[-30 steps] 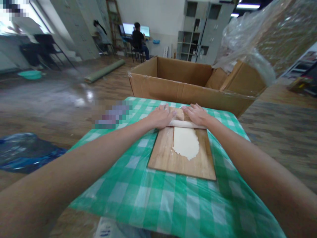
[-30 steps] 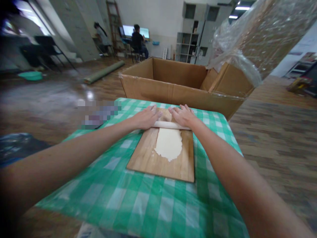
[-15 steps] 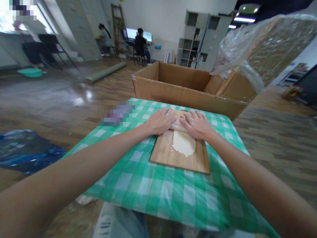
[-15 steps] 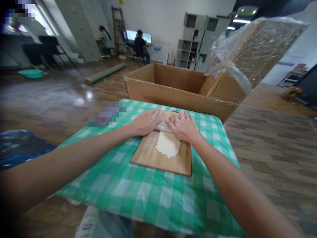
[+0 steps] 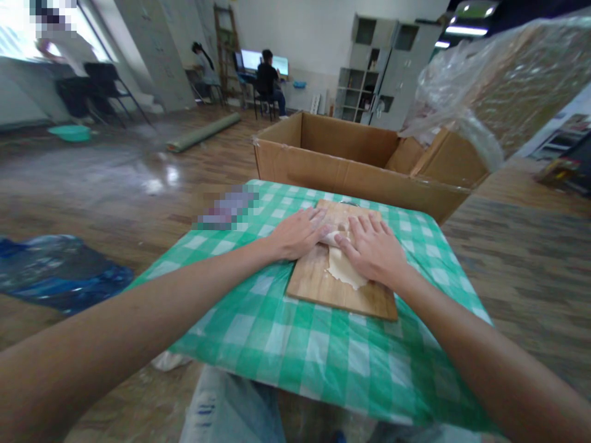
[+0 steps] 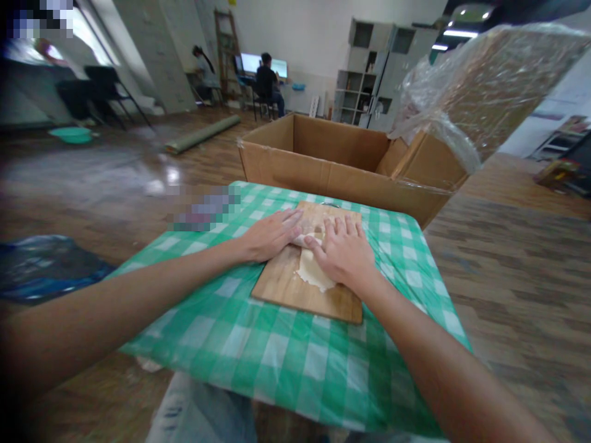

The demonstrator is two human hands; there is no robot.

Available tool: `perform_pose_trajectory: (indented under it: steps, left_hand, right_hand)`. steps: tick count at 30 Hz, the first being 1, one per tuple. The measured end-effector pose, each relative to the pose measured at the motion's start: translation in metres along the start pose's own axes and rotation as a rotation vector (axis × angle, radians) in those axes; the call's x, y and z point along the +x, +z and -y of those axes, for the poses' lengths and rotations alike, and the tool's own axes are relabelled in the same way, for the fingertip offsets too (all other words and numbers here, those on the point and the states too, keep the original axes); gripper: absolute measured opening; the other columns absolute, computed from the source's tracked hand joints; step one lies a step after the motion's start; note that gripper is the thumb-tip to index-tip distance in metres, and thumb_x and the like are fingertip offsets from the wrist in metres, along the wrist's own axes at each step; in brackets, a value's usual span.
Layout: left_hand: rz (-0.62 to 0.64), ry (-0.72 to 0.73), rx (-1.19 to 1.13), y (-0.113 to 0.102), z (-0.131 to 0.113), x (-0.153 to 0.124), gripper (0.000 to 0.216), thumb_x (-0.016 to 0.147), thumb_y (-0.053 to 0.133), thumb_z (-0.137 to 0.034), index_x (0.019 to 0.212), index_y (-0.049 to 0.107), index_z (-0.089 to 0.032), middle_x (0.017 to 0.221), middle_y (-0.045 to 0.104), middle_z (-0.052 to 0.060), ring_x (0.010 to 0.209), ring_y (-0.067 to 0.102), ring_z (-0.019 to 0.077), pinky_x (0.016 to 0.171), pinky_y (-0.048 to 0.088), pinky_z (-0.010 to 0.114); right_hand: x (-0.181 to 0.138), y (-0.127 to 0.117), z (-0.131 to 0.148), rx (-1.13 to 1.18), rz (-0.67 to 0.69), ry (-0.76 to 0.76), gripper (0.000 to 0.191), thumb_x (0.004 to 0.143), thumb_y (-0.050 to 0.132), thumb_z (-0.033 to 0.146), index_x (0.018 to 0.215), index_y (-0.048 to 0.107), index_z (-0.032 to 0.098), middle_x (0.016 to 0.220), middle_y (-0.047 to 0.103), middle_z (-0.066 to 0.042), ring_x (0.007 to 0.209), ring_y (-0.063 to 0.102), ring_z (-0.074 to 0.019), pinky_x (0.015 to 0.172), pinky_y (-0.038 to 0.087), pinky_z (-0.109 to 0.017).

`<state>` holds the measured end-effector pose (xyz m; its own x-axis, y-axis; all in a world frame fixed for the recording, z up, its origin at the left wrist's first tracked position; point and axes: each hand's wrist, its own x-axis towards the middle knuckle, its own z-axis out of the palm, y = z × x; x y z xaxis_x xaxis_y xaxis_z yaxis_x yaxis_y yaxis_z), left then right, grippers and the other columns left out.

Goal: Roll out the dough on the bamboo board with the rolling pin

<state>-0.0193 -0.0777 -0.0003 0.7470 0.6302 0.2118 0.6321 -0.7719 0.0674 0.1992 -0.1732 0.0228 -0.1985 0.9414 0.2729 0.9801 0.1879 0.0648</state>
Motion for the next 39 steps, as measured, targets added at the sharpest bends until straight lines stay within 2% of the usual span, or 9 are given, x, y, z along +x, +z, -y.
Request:
perform_pose_trajectory:
  steps: [8, 12, 14, 19, 24, 26, 31, 36, 39]
  left_hand:
    - [0.019, -0.026, -0.032, 0.001, 0.010, 0.027, 0.065, 0.111, 0.012, -0.047, 0.156, 0.046, -0.015, 0.169, 0.037, 0.011, 0.155, 0.035, 0.0268, 0.127, 0.021, 0.041]
    - [0.033, -0.059, -0.038, 0.002, 0.014, 0.043, 0.069, 0.110, 0.008, -0.050, 0.161, 0.039, -0.015, 0.167, 0.040, 0.011, 0.152, 0.040, 0.0255, 0.125, 0.023, 0.039]
    - [0.027, -0.047, -0.033, 0.004, 0.019, 0.053, 0.070, 0.110, 0.008, -0.050, 0.162, 0.036, -0.013, 0.165, 0.045, 0.012, 0.150, 0.042, 0.0254, 0.124, 0.025, 0.038]
    - [0.047, 0.019, -0.033, 0.006, 0.029, 0.076, 0.069, 0.110, 0.012, -0.051, 0.160, 0.041, -0.013, 0.164, 0.045, 0.014, 0.149, 0.042, 0.0260, 0.121, 0.028, 0.040]
    - [0.048, 0.042, -0.067, 0.006, 0.033, 0.093, 0.074, 0.108, 0.012, -0.058, 0.162, 0.037, -0.014, 0.162, 0.047, 0.014, 0.148, 0.044, 0.0235, 0.121, 0.030, 0.036]
    - [0.041, 0.055, -0.056, 0.004, 0.032, 0.094, 0.074, 0.108, 0.015, -0.057, 0.161, 0.038, -0.012, 0.162, 0.047, 0.016, 0.147, 0.045, 0.0244, 0.120, 0.031, 0.036]
    - [-0.036, 0.042, 0.009, -0.002, 0.023, 0.068, 0.064, 0.110, 0.021, -0.045, 0.154, 0.048, -0.008, 0.159, 0.049, 0.019, 0.148, 0.045, 0.0260, 0.122, 0.029, 0.039]
    - [-0.081, 0.045, 0.066, -0.008, 0.005, 0.000, 0.060, 0.110, 0.025, -0.045, 0.147, 0.056, -0.009, 0.163, 0.045, 0.019, 0.155, 0.035, 0.0308, 0.127, 0.024, 0.047]
    - [-0.090, -0.056, 0.074, -0.010, -0.011, -0.041, 0.075, 0.108, 0.027, -0.057, 0.156, 0.042, -0.002, 0.161, 0.045, 0.024, 0.156, 0.034, 0.0339, 0.127, 0.026, 0.048]
  right_hand:
    - [0.017, 0.007, -0.008, -0.059, -0.067, 0.014, 0.082, 0.105, 0.019, 0.069, 0.150, 0.051, 0.008, 0.154, 0.051, -0.027, 0.151, 0.034, -0.0474, 0.119, 0.028, -0.063]
    - [0.023, 0.010, -0.011, -0.034, -0.079, 0.017, 0.082, 0.104, 0.019, 0.071, 0.151, 0.050, 0.011, 0.153, 0.054, -0.024, 0.149, 0.037, -0.0478, 0.117, 0.030, -0.064]
    - [0.027, 0.012, -0.013, -0.032, -0.066, 0.025, 0.082, 0.104, 0.018, 0.072, 0.150, 0.051, 0.012, 0.153, 0.054, -0.023, 0.148, 0.039, -0.0479, 0.117, 0.030, -0.065]
    - [0.034, 0.017, -0.021, -0.017, 0.003, 0.043, 0.085, 0.104, 0.015, 0.072, 0.151, 0.050, 0.011, 0.152, 0.054, -0.026, 0.147, 0.040, -0.0476, 0.115, 0.032, -0.067]
    - [0.038, 0.018, -0.031, 0.006, 0.047, -0.066, 0.069, 0.108, 0.015, 0.060, 0.153, 0.050, 0.021, 0.149, 0.059, -0.022, 0.141, 0.048, -0.0429, 0.112, 0.034, -0.067]
    - [0.037, 0.015, -0.029, -0.012, 0.037, -0.062, 0.067, 0.109, 0.015, 0.057, 0.154, 0.049, 0.021, 0.150, 0.058, -0.021, 0.141, 0.048, -0.0431, 0.112, 0.033, -0.068]
    - [0.021, 0.007, -0.004, -0.034, -0.032, 0.006, 0.076, 0.107, 0.014, 0.062, 0.155, 0.048, 0.013, 0.154, 0.054, -0.025, 0.146, 0.043, -0.0456, 0.115, 0.030, -0.071]
    - [-0.014, 0.003, 0.028, 0.007, 0.002, -0.038, 0.086, 0.105, 0.021, 0.066, 0.159, 0.041, 0.002, 0.163, 0.040, -0.028, 0.155, 0.033, -0.0427, 0.122, 0.030, -0.062]
    - [-0.035, -0.001, 0.041, 0.057, 0.000, -0.117, 0.090, 0.105, 0.023, 0.068, 0.161, 0.034, -0.001, 0.168, 0.032, -0.025, 0.159, 0.024, -0.0384, 0.127, 0.026, -0.056]
